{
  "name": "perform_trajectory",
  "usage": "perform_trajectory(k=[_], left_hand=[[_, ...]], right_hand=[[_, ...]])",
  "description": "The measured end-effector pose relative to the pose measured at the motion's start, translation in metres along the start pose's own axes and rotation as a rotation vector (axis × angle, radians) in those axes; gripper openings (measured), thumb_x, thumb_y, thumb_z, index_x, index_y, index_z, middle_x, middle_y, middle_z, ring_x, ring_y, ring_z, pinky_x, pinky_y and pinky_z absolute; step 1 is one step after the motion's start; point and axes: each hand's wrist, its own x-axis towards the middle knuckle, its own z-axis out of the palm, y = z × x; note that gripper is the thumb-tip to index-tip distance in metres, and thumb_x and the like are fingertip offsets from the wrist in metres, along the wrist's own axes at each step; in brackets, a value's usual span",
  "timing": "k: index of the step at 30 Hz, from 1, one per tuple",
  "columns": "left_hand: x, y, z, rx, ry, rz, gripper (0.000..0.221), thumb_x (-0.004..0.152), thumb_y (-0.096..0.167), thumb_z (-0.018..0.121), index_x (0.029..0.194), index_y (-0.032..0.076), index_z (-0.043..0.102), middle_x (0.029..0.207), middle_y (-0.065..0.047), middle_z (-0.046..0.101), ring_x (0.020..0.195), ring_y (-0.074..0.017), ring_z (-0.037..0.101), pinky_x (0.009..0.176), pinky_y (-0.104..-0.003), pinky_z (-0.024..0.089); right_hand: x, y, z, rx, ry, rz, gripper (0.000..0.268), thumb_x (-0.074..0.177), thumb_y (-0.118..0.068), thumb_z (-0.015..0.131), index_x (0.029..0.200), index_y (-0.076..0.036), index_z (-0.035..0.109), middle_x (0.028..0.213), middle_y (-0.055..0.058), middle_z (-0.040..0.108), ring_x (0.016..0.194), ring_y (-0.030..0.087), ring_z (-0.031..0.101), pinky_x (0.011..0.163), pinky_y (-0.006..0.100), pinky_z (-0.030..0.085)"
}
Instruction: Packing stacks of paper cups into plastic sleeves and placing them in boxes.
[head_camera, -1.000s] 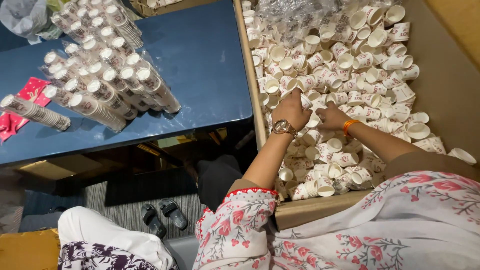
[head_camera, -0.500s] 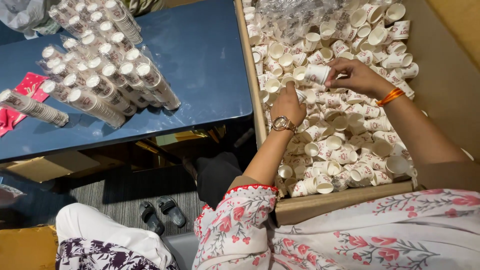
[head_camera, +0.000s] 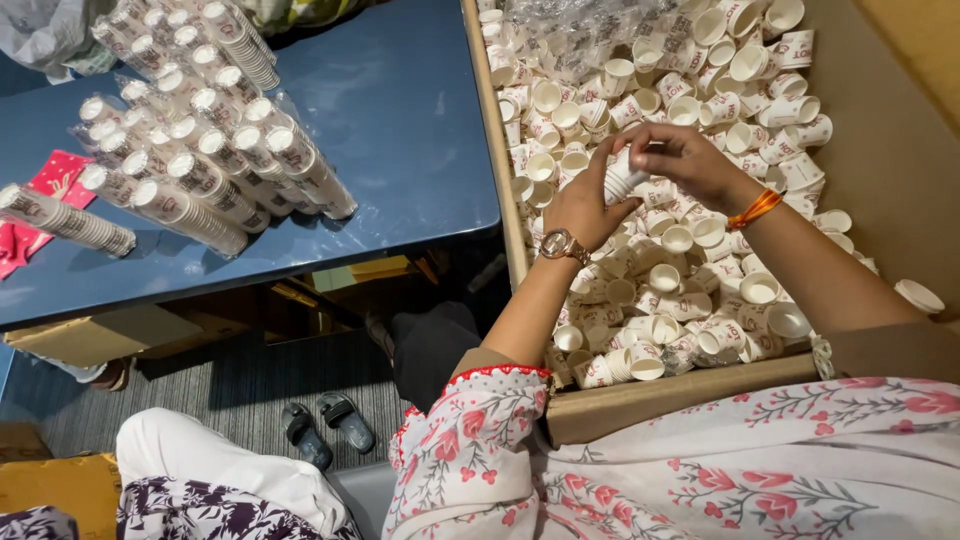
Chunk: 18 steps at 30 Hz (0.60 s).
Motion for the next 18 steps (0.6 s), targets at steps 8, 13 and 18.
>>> perform_trajectory(k=[8, 13, 18], left_hand=[[0.002, -0.013, 0.017, -0.030, 0.113, 0.099, 0.067, 0.080, 0.046, 0.078, 0.134, 0.018, 0.050, 0.114, -0.012, 0.072, 0.100, -0.0355, 0.071, 0.079, -0.050, 0.056], [0.004, -0.014, 0.018, -0.094, 0.191, 0.149, 0.067, 0.077, 0.042, 0.081, 0.130, 0.015, 0.050, 0.117, -0.013, 0.071, 0.102, -0.0366, 0.070, 0.079, -0.050, 0.056], [0.006, -0.011, 0.015, -0.174, 0.169, 0.102, 0.077, 0.079, 0.043, 0.081, 0.138, 0.013, 0.042, 0.118, -0.017, 0.070, 0.098, -0.0394, 0.071, 0.078, -0.050, 0.058]], right_hand=[[-0.017, 0.103, -0.080, -0.948, 0.144, 0.543, 0.061, 0.089, -0.045, 0.073, 0.138, -0.014, 0.058, 0.139, 0.019, 0.056, 0.122, 0.037, 0.060, 0.102, 0.048, 0.051], [-0.033, 0.239, -0.114, -1.128, -0.246, 0.863, 0.108, 0.067, -0.060, 0.085, 0.153, -0.009, 0.044, 0.153, 0.022, 0.047, 0.138, 0.042, 0.048, 0.112, 0.050, 0.044], [-0.016, 0.209, -0.025, -1.226, -0.120, 0.589, 0.106, 0.063, -0.050, 0.092, 0.144, -0.003, 0.043, 0.131, 0.030, 0.055, 0.115, 0.045, 0.057, 0.097, 0.050, 0.049]])
